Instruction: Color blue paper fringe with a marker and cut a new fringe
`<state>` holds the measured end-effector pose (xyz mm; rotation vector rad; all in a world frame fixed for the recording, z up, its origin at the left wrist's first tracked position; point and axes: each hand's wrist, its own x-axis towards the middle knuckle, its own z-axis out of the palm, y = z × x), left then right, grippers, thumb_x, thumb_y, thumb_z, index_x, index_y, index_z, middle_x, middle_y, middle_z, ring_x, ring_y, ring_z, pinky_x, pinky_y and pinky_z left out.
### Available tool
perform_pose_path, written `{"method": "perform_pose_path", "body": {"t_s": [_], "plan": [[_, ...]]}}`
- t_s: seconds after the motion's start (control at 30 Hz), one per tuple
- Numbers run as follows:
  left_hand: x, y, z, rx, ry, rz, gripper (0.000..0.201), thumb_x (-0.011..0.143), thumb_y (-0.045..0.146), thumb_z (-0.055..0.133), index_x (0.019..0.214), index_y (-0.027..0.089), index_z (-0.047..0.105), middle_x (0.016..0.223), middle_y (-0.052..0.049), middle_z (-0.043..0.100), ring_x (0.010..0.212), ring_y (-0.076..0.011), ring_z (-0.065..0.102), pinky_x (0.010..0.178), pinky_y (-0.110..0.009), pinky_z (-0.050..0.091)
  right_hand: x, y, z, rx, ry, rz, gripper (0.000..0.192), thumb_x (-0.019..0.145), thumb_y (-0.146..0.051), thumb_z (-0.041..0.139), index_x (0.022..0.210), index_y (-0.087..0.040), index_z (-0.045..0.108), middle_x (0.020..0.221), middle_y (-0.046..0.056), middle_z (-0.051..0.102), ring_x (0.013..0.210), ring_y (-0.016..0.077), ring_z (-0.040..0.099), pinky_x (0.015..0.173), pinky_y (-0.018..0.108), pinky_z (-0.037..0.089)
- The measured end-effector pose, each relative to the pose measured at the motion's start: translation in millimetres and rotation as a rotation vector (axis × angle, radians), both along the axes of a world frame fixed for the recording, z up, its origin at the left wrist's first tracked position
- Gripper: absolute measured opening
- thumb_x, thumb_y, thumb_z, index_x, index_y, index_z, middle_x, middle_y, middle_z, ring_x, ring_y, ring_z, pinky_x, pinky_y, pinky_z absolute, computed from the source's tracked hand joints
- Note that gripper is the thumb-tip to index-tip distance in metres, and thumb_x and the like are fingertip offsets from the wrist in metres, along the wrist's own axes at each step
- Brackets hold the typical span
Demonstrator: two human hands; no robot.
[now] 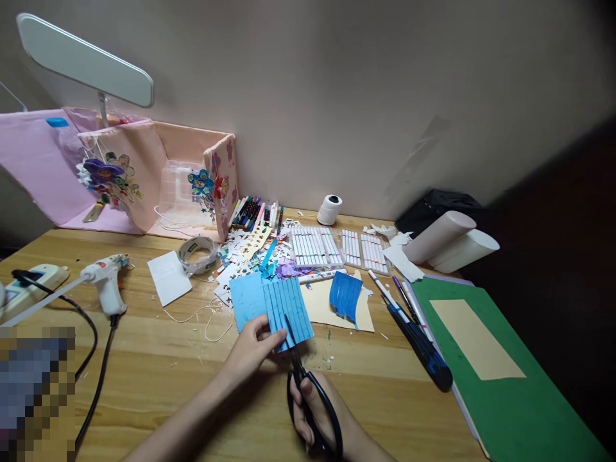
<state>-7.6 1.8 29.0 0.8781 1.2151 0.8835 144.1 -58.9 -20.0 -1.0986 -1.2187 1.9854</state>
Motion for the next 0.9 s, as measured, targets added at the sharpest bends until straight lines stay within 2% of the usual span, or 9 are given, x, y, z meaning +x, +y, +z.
{"method": "perform_pose_path", "body": {"t_s": [0.13,0.27,0.37,0.47,0.57,0.77,0.9], "plan": [[-3,0,4.0,0.062,0.017,0.026,0.041,0.066,0.049,0.066,0.084,0.013,0.059,0.071,0.000,0.059,0.060,-0.0141,0.055,0.051,-0.024,0.045,2,-1,-2.0,0.018,0.011,0.023,0.065,0.068,-0.083,0.036,0.069,-0.019,0.040,0.034,-0.009,0.040,0.024,0.0029,0.029,0.026,0.013,0.021],[-5,3,1.9,0.070,0.060,0.080,0.038,0.066,0.049,0.067,0.074,0.014,0.056,0.064,0.001,0.055,0.059,-0.0153,0.054,0.050,-0.024,0.044,4,-3,-4.7,0.033,0.046,0.042,0.063,0.072,-0.080,0.036,0.070,-0.018,0.041,0.036,-0.008,0.040,0.025,0.0028,0.028,0.026,0.013,0.021],[-6,4,0.6,0.086,0.067,0.097,0.037,0.064,0.046,0.068,0.075,0.013,0.058,0.068,-0.001,0.059,0.063,-0.0169,0.056,0.052,-0.024,0.045,6,-5,-4.9,0.022,0.084,0.070,0.065,0.072,-0.081,0.035,0.074,-0.017,0.043,0.039,-0.007,0.042,0.027,0.0036,0.031,0.028,0.013,0.025],[-7,3,1.0,0.111,0.047,0.068,0.035,0.065,0.043,0.068,0.080,0.011,0.062,0.077,-0.005,0.065,0.071,-0.0194,0.059,0.060,-0.026,0.047,7,-5,-4.1,-0.013,0.114,0.093,0.070,0.068,-0.085,0.028,0.075,-0.017,0.042,0.041,-0.006,0.044,0.029,0.0046,0.033,0.031,0.015,0.029],[-5,0,1.1,0.120,0.032,0.024,0.032,0.067,0.040,0.068,0.080,0.012,0.063,0.078,-0.006,0.067,0.077,-0.0215,0.062,0.065,-0.027,0.048,7,-4,-3.2,-0.025,0.104,0.092,0.072,0.067,-0.087,0.023,0.072,-0.018,0.041,0.041,-0.005,0.045,0.030,0.0053,0.036,0.033,0.016,0.031],[-1,-2,-4.7,0.062,0.003,0.040,0.034,0.065,0.041,0.069,0.083,0.012,0.064,0.077,-0.005,0.068,0.076,-0.0222,0.063,0.063,-0.027,0.048,4,-5,-3.8,-0.004,0.071,0.060,0.068,0.072,-0.084,0.025,0.073,-0.018,0.042,0.040,-0.005,0.045,0.029,0.0054,0.036,0.032,0.015,0.031],[-1,-1,-7.6,0.071,-0.004,0.050,0.035,0.065,0.042,0.070,0.083,0.012,0.064,0.077,-0.006,0.068,0.076,-0.0223,0.063,0.063,-0.027,0.048,2,-8,-8.7,-0.025,0.051,0.042,0.067,0.068,-0.085,0.030,0.071,-0.019,0.040,0.037,-0.007,0.042,0.027,0.0047,0.033,0.029,0.015,0.028]]}}
